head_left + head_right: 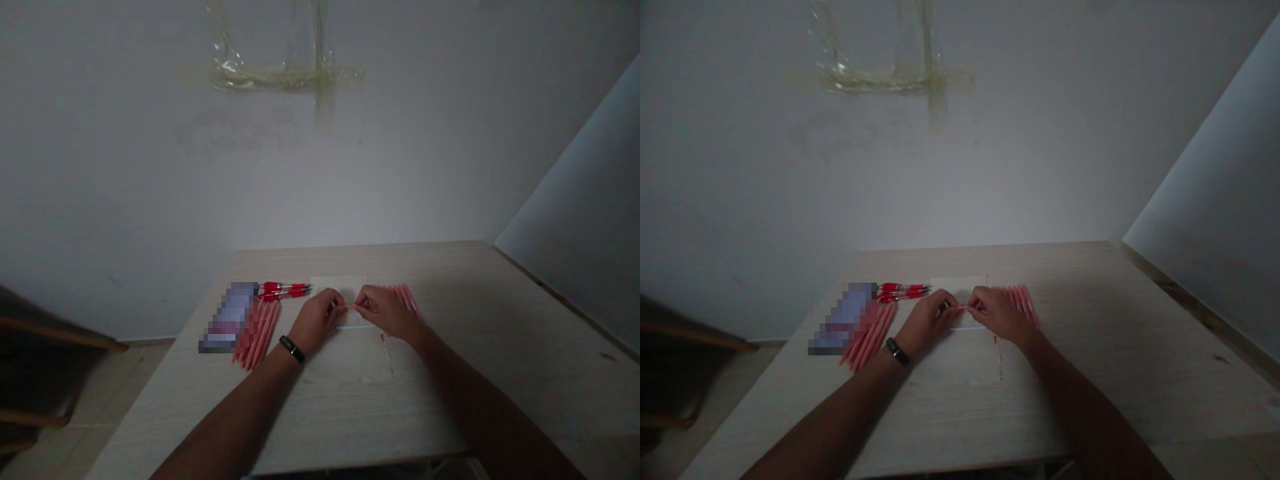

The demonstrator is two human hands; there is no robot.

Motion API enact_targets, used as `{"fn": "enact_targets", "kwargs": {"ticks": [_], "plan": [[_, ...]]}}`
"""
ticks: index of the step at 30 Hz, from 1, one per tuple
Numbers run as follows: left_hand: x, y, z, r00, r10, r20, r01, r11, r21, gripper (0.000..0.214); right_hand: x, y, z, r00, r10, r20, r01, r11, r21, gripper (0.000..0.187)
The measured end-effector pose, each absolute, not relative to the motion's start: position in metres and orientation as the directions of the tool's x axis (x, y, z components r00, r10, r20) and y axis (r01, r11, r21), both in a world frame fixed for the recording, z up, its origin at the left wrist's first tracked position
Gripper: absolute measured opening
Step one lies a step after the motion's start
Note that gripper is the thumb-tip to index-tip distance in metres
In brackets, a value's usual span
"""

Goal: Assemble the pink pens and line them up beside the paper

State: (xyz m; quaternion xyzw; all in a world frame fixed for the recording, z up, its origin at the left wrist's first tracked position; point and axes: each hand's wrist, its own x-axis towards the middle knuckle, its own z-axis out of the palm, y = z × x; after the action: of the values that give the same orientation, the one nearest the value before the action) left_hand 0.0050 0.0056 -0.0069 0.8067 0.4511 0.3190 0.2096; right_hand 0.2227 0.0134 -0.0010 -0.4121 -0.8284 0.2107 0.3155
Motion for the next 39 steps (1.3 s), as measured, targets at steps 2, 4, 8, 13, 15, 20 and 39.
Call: {"fn": "enact_targets", "kwargs": {"ticks": [2, 4, 8, 13, 15, 20, 39], "plan": [[0.005, 0.005, -0.006, 0.401, 0.856, 0.328, 0.587, -0.515, 0.625, 0.008, 0.223, 0.014, -0.001, -0.457, 0.819, 0.346, 0.545, 0.566, -0.619, 0.010], [0.005, 0.005, -0.006, 0.415, 0.849, 0.327, 0.580, -0.523, 0.625, 0.007, 0.223, 0.014, -0.003, -0.456, 0.818, 0.351, 0.541, 0.567, -0.621, 0.009], [0.005, 0.006, -0.006, 0.436, 0.833, 0.339, 0.563, -0.547, 0.620, 0.007, 0.224, 0.015, -0.005, -0.456, 0.805, 0.380, 0.564, 0.591, -0.576, 0.007], [0.006, 0.005, -0.007, 0.447, 0.826, 0.343, 0.551, -0.556, 0.622, 0.009, 0.224, 0.015, -0.005, -0.466, 0.797, 0.383, 0.579, 0.602, -0.549, 0.008], [0.006, 0.005, -0.007, 0.444, 0.830, 0.337, 0.553, -0.550, 0.626, 0.009, 0.224, 0.016, -0.005, -0.461, 0.801, 0.381, 0.582, 0.597, -0.552, 0.007], [0.006, 0.005, -0.008, 0.431, 0.841, 0.328, 0.573, -0.536, 0.621, 0.010, 0.225, 0.016, -0.004, -0.467, 0.800, 0.377, 0.582, 0.599, -0.550, 0.008], [0.010, 0.002, -0.005, 0.444, 0.836, 0.323, 0.519, -0.533, 0.668, 0.006, 0.214, 0.012, -0.009, -0.500, 0.830, 0.250, 0.470, 0.501, -0.727, 0.012]]}}
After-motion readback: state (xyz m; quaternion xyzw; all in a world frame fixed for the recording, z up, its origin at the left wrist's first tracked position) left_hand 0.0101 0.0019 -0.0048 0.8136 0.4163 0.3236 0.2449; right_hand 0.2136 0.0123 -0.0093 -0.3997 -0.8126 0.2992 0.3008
